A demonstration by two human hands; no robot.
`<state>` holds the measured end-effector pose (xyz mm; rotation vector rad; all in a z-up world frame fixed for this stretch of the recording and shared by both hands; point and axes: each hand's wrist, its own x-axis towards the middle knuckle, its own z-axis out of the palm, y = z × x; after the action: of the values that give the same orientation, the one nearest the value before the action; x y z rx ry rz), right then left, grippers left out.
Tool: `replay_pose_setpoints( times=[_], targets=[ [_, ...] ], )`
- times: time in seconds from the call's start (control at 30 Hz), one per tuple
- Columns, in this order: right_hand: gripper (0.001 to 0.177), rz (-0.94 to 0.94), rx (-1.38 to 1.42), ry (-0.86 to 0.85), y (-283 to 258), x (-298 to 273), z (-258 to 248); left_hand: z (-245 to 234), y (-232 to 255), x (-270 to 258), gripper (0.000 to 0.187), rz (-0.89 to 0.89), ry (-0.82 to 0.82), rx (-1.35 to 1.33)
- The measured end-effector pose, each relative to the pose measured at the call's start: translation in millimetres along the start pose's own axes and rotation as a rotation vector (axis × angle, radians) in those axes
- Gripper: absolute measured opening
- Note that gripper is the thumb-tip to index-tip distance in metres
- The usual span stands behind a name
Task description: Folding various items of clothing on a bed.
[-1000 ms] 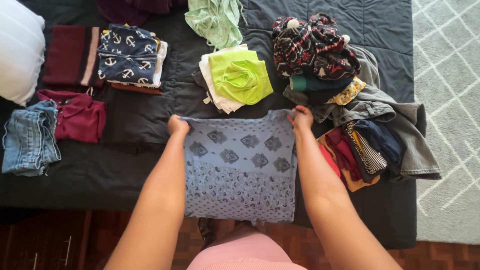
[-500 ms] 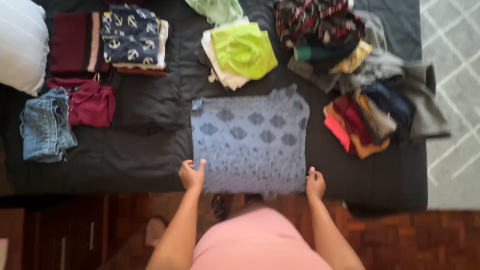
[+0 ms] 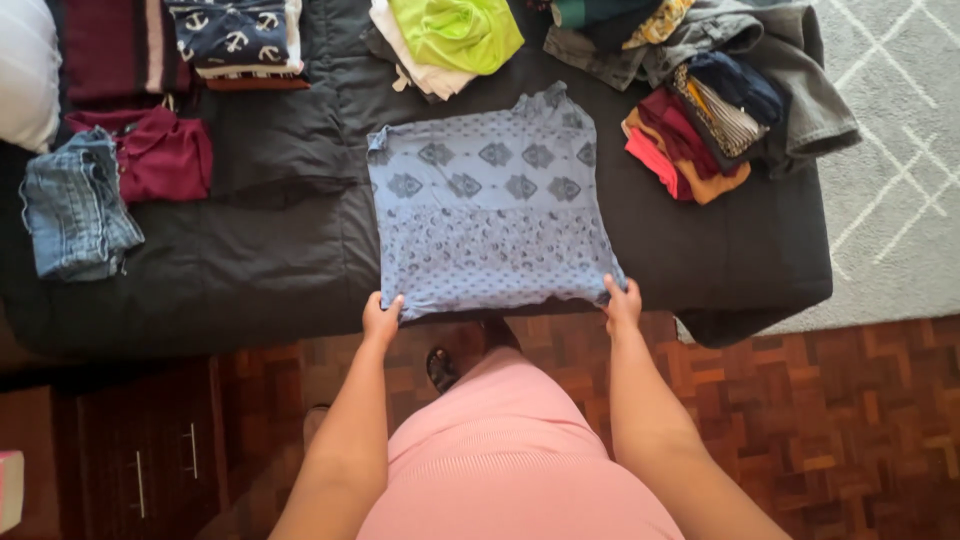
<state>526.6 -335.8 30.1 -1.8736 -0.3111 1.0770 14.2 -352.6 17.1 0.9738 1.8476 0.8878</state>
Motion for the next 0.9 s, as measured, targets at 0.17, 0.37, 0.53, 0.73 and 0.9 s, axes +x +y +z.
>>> replay_pose_setpoints(
  times=[0.17, 0.37, 0.53, 0.73, 0.9],
  targets=[
    [0.022, -0.246, 0.360, -0.165, -24, -32, -4, -11, -2, -17, 0.029, 0.008, -0.008, -0.202],
    [0.018, -0.011, 0.037, -0.053, 31, 15, -10, -8, -11, -18, 0.036, -0.013, 0.063, -0.038],
    [0.021, 0.079, 0.070, 0.055, 28, 4, 1, -4, -10, -28, 0.033, -0.060, 0.156, 0.219],
    [0.037, 0.148, -0.217, -0.129, 49, 15, 1, -2, -8, -26, 0.016, -0.114, -0.130, -0.039],
    [0.042, 0.215, -0.509, -0.338, 47, -3, 0, -2, 1, -29, 0.026, -0.234, -0.315, -0.038]
  ],
)
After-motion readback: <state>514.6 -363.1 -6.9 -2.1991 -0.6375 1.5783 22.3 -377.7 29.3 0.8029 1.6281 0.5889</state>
